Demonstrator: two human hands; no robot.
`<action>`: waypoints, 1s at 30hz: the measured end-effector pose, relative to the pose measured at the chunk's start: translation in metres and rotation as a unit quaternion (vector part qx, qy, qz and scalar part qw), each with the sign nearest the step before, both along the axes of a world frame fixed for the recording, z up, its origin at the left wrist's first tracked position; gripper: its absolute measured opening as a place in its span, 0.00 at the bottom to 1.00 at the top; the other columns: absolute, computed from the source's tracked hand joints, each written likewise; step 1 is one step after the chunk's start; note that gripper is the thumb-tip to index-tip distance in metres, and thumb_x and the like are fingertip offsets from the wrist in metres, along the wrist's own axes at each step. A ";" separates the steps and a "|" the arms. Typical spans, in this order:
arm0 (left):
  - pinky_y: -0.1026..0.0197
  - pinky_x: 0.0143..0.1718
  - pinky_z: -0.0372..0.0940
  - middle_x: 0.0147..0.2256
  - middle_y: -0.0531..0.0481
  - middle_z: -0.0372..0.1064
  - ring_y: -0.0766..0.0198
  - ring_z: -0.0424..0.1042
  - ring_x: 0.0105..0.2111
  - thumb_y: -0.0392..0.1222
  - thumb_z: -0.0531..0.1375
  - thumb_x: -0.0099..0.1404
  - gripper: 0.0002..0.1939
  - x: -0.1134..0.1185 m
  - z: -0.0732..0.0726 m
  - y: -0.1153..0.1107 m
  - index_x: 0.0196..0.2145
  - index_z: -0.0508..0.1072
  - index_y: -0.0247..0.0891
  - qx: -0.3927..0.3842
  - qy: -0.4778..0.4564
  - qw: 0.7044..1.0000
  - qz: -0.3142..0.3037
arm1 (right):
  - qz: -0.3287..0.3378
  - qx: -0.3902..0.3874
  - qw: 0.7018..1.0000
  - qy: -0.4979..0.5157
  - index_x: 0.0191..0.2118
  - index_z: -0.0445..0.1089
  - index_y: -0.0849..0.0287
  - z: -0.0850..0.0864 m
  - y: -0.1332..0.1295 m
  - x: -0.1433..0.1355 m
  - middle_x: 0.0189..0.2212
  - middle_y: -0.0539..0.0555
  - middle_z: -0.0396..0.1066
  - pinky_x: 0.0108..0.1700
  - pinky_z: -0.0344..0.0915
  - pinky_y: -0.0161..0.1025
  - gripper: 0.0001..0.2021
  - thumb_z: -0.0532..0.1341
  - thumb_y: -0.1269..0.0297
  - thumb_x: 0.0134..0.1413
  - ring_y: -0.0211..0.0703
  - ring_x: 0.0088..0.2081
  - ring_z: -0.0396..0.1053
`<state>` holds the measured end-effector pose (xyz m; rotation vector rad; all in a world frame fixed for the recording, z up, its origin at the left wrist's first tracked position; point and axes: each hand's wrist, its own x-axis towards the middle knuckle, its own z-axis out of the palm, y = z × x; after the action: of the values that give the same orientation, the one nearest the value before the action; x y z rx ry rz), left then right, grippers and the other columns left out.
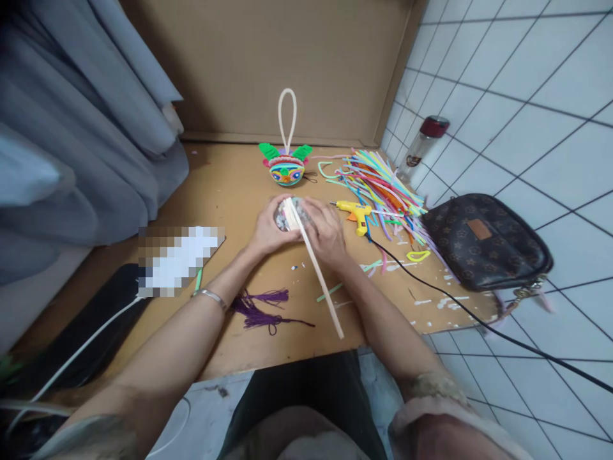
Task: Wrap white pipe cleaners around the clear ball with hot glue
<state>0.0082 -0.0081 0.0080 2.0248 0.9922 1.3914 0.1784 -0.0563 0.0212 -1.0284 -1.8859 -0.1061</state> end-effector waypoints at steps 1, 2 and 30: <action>0.49 0.59 0.66 0.53 0.43 0.69 0.50 0.71 0.53 0.43 0.71 0.44 0.39 -0.001 -0.001 0.001 0.55 0.66 0.38 -0.012 -0.009 1.000 0.003 | -0.040 0.003 0.999 0.005 0.57 0.68 0.56 0.000 0.002 0.006 0.55 0.60 0.70 0.63 0.62 0.54 0.19 0.50 0.62 0.65 0.51 0.58 0.67; 0.49 0.59 0.66 0.53 0.43 0.70 0.50 0.71 0.53 0.44 0.72 0.44 0.40 -0.001 -0.002 0.002 0.55 0.66 0.38 -0.024 -0.016 1.000 0.005 | -0.092 -0.001 0.996 0.014 0.56 0.68 0.57 0.001 0.004 0.013 0.53 0.61 0.71 0.63 0.61 0.55 0.18 0.51 0.63 0.65 0.53 0.57 0.67; 0.51 0.57 0.68 0.53 0.42 0.71 0.51 0.73 0.52 0.48 0.72 0.45 0.41 -0.007 -0.004 0.007 0.56 0.66 0.37 -0.109 -0.047 0.993 -0.016 | -0.493 -0.347 0.796 -0.060 0.50 0.73 0.74 0.008 0.023 0.053 0.46 0.74 0.74 0.44 0.69 0.51 0.27 0.60 0.52 0.55 0.67 0.47 0.74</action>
<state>0.0007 -0.0010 0.0044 1.7909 1.0186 1.2889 0.2313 -0.0333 0.0292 -2.4991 -1.2827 -0.0748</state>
